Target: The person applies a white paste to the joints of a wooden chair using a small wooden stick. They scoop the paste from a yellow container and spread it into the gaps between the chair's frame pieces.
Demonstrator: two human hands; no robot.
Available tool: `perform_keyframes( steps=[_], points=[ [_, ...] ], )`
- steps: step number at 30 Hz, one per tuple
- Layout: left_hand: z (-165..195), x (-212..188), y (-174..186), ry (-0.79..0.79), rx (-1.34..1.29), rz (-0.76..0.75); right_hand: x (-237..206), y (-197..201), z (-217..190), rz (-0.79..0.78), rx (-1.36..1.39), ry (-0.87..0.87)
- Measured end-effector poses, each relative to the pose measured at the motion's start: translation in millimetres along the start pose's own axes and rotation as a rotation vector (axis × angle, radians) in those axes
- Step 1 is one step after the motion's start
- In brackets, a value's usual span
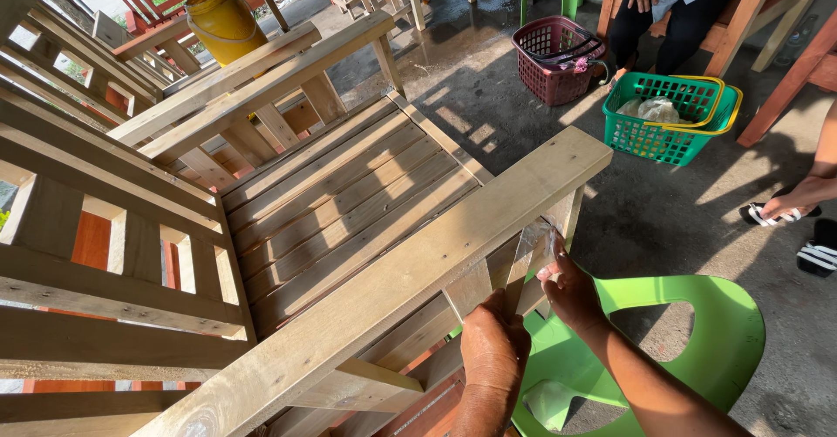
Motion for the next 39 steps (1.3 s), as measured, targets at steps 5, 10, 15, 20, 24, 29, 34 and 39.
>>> perform_keyframes(
  steps=[5, 10, 15, 20, 24, 29, 34, 39],
  points=[
    [4, 0, 2, -0.020, 0.038, -0.032, 7, -12, 1, -0.044, 0.266, -0.028],
    [8, 0, 3, -0.017, 0.021, -0.051, 8, -12, 4, -0.152, 0.228, -0.227],
    [11, -1, 1, -0.024, 0.010, -0.047, 15, -21, 19, -0.151, 0.351, -0.162],
    [11, 0, 2, -0.010, 0.011, -0.047, 17, -30, 47, -0.181, 0.438, -0.134],
    [9, 0, 0, -0.024, 0.000, -0.038, 13, -39, 59, -0.172, 0.461, -0.144],
    [4, 0, -2, -0.022, -0.002, -0.043, 3, -42, 58, -0.191, 0.209, -0.274],
    [-3, 1, -5, 0.005, 0.040, -0.045, -3, -29, 38, -0.099, 0.179, -0.309],
    [-8, -2, -5, -0.041, 0.058, -0.023, -21, 10, -6, 0.291, -0.083, 0.320]
  ],
)
Point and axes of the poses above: each hand's wrist, its own x-axis towards the middle knuckle, its own y-axis out of the back of the hand, z = x × y, the point moved 1 cm from there along x, towards the middle knuckle, and after that the axes turned 9 degrees about -x, right-handed, at the moved point
